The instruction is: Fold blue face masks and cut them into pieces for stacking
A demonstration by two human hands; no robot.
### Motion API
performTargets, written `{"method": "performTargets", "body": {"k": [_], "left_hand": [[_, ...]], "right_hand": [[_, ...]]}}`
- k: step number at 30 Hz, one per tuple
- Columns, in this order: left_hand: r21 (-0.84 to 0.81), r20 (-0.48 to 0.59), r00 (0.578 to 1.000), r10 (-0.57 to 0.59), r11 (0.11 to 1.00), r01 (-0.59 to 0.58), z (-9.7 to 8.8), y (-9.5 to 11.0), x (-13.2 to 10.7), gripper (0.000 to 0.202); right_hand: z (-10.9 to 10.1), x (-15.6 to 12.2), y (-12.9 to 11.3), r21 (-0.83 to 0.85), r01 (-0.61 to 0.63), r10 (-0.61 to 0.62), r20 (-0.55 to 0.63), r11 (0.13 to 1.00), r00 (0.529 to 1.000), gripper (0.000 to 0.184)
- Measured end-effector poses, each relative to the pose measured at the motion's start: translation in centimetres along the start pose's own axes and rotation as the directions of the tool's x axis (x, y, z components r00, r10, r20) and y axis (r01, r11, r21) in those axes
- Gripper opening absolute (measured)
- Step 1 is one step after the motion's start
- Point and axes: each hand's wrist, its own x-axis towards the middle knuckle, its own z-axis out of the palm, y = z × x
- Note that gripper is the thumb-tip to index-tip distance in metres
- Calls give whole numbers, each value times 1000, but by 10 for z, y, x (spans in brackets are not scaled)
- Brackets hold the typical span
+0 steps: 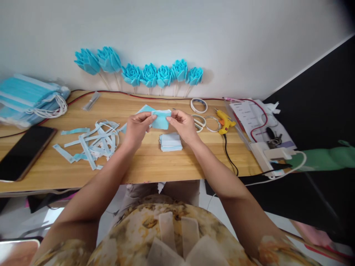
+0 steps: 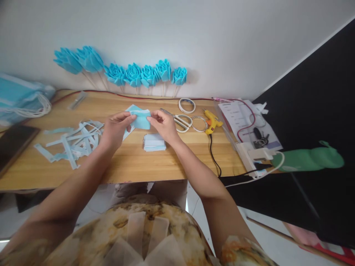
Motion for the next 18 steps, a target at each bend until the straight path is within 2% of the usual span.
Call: {"method": "performTargets", "body": {"k": [6, 13, 18], "left_hand": [[-147, 81, 997, 8, 989, 4, 3, -5, 1, 33], [-114, 90, 993, 76, 991, -65, 3, -6, -1, 34], [-115, 90, 994, 61, 992, -51, 4, -5, -4, 34]], "right_hand": [[1, -1, -2, -69, 15, -13, 22, 998, 1000, 21], [1, -1, -4, -47, 6, -4, 37, 999, 999, 21], [1, 0, -3, 31, -49, 46, 104, 998, 994, 36]]}}
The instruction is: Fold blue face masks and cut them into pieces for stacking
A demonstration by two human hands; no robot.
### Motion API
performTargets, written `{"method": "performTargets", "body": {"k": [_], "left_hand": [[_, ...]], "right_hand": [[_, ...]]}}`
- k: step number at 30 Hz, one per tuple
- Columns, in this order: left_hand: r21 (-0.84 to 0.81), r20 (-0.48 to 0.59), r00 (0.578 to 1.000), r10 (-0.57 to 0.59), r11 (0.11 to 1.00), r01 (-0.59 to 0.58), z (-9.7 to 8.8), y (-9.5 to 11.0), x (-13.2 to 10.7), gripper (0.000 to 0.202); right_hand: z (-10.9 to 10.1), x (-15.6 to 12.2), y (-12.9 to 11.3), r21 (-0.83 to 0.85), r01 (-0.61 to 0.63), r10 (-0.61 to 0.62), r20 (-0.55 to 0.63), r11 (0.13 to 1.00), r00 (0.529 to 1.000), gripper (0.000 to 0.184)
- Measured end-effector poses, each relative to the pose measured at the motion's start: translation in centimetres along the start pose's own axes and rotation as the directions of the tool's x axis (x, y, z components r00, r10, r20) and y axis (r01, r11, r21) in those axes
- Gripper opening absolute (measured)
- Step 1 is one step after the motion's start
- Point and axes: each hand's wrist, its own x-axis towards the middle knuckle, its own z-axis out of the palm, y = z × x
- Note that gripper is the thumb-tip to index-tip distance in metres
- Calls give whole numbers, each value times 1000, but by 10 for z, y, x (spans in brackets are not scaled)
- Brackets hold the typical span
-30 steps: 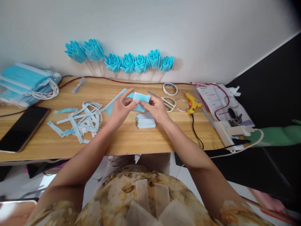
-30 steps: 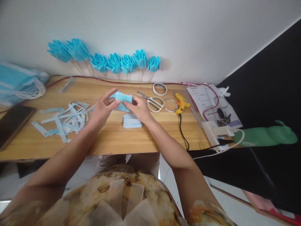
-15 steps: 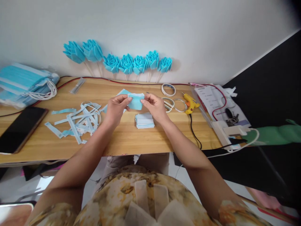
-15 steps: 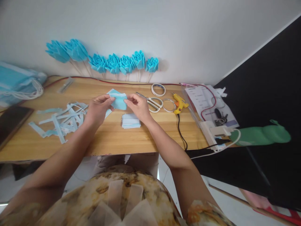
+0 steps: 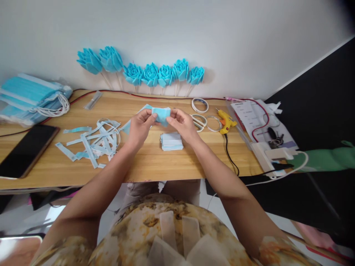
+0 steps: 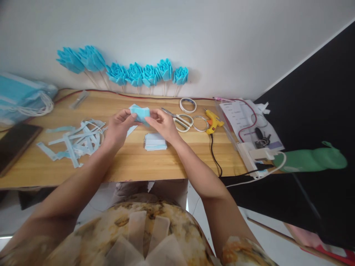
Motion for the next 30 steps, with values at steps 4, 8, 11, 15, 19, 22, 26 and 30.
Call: {"method": "performTargets", "body": {"k": [4, 8, 11, 15, 19, 22, 26, 30], "left_hand": [[-2, 32, 999, -37, 999, 37, 5, 2, -4, 35], [-71, 31, 997, -64, 995, 66, 6, -1, -4, 35], [-137, 26, 995, -98, 985, 101, 5, -3, -3, 35], [-177, 46, 989, -139, 973, 145, 4, -3, -2, 36], [-148, 51, 989, -142, 978, 148, 3, -2, -2, 38], [-61, 43, 993, -106, 992, 108, 5, 0, -3, 36], [139, 46, 997, -68, 988, 61, 9, 5, -6, 29], [271, 65, 996, -58, 962, 38, 11, 7, -8, 21]], "right_hand": [[0, 0, 4, -99, 1, 2, 29, 995, 1000, 36], [0, -1, 4, -146, 30, -30, 5, 989, 1000, 26], [1, -2, 1, -169, 58, -60, -6, 984, 998, 24], [3, -3, -1, -201, 51, -59, -32, 978, 998, 23], [4, -4, -2, -194, 45, -53, -33, 980, 998, 23], [2, -4, -7, -142, 42, -41, 6, 989, 999, 28], [0, -4, -13, -119, 57, -55, 21, 991, 998, 37], [-4, -4, -10, -161, 64, -73, -50, 985, 996, 30]]}}
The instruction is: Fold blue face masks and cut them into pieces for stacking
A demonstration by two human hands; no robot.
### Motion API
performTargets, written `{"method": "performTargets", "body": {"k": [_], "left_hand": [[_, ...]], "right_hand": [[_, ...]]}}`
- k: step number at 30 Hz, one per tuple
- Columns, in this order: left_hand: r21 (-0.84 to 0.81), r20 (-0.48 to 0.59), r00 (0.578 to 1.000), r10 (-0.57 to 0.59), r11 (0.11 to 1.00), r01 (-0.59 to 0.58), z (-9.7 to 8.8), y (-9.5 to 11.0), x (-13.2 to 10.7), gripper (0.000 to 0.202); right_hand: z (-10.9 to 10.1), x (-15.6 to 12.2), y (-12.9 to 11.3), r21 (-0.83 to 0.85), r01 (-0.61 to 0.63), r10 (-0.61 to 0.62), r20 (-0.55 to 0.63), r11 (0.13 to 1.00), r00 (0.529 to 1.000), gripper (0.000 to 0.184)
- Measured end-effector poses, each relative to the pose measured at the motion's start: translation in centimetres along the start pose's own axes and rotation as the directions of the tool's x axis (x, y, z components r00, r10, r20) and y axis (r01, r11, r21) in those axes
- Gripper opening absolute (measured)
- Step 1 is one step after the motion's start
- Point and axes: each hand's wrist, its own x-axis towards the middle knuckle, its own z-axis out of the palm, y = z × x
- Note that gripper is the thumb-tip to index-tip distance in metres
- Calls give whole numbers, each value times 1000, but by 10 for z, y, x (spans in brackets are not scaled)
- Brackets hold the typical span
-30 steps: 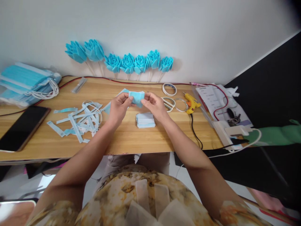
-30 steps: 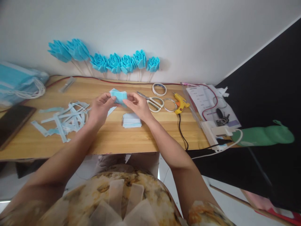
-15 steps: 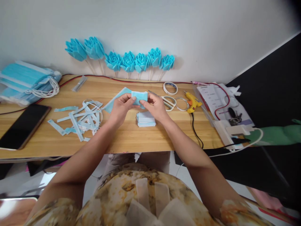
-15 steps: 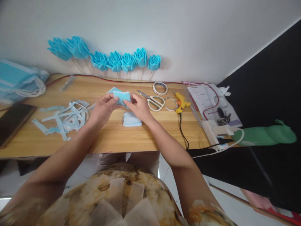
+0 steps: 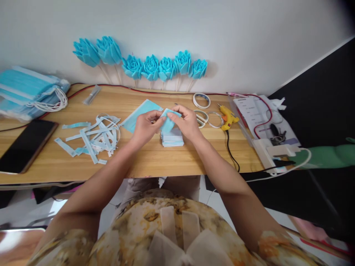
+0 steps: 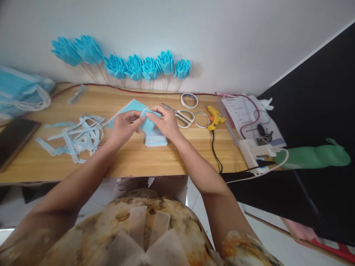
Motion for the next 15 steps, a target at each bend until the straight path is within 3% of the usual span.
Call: {"method": "performTargets", "body": {"k": [5, 15], "left_hand": [[87, -13, 1000, 25, 996, -24, -4, -2, 2, 16], [69, -4, 1000, 27, 997, -27, -6, -2, 3, 17]], "right_hand": [[-4, 3, 5, 72, 34, -27, -96, 997, 995, 27], [-5, 3, 5, 19, 16, -14, -93, 1000, 996, 28]]}}
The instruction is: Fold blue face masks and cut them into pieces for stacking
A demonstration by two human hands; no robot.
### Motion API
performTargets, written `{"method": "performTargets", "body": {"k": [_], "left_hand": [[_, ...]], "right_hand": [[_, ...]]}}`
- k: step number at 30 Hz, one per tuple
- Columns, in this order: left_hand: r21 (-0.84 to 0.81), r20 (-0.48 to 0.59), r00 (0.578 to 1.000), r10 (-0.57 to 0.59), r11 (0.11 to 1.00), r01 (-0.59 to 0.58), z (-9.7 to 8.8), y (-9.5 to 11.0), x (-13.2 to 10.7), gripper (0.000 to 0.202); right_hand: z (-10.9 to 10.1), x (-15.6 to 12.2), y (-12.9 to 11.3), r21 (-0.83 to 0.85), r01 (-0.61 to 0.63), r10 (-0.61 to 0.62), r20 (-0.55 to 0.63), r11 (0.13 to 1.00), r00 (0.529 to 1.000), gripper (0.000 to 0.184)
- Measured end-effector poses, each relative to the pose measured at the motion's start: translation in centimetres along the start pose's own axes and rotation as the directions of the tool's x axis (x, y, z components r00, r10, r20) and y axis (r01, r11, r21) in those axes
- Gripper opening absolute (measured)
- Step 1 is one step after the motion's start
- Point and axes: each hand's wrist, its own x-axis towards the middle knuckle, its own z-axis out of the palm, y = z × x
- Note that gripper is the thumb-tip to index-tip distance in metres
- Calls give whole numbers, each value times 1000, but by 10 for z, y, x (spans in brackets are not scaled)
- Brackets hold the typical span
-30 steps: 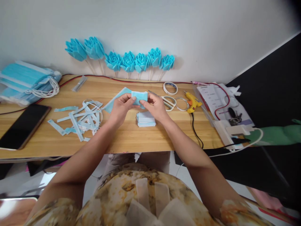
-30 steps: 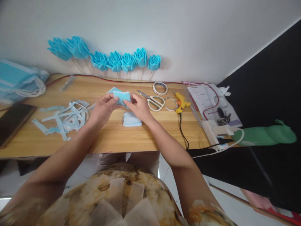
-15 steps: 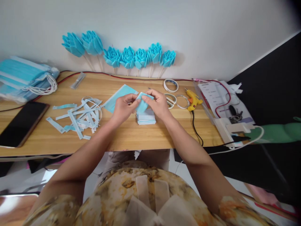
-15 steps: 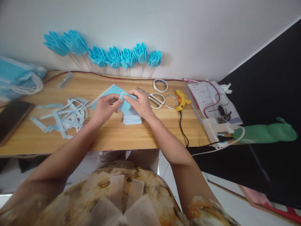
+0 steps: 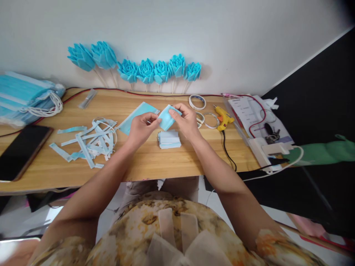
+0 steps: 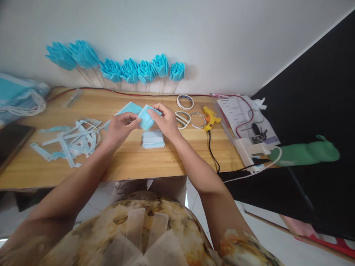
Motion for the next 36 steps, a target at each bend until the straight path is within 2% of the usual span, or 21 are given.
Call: {"method": "performTargets", "body": {"k": [8, 10, 14, 19, 24, 28, 30, 33, 35, 36], "left_hand": [[58, 40, 996, 76, 995, -78, 0, 2, 1, 17], [1, 7, 997, 72, 997, -72, 0, 0, 1, 22], [-116, -39, 998, 43, 992, -48, -3, -3, 3, 27], [-255, -58, 997, -55, 966, 38, -7, -6, 8, 32], [-392, -12, 997, -75, 918, 64, -7, -14, 11, 34], [-398, -16, 997, -72, 916, 59, -5, -20, 12, 36], [-393, -37, 996, -77, 918, 57, -6, -22, 13, 36], [-420, -73, 993, -94, 906, 55, -8, -25, 16, 32], [-450, -85, 990, -112, 891, 62, -10, -26, 19, 29], [-463, -86, 989, -121, 884, 68, -11, -27, 20, 27]], "right_hand": [[6, -7, -12, -182, 152, -132, 115, 971, 985, 21], [7, -8, -12, -155, 136, -114, 144, 978, 983, 22], [6, -6, -5, -47, 68, -57, 195, 997, 979, 34], [3, 0, 3, -68, 36, -25, 157, 997, 987, 36], [7, -2, 7, -150, 106, -82, 159, 983, 984, 35], [10, -1, 7, -193, 153, -115, 196, 969, 974, 36], [4, 5, 6, -254, 159, -107, 208, 954, 972, 37], [-22, 19, 1, -439, 138, -49, 209, 888, 977, 38], [-44, 24, -1, -599, 111, 16, 202, 793, 979, 37], [-54, 25, -2, -688, 104, 47, 197, 718, 979, 36]]}}
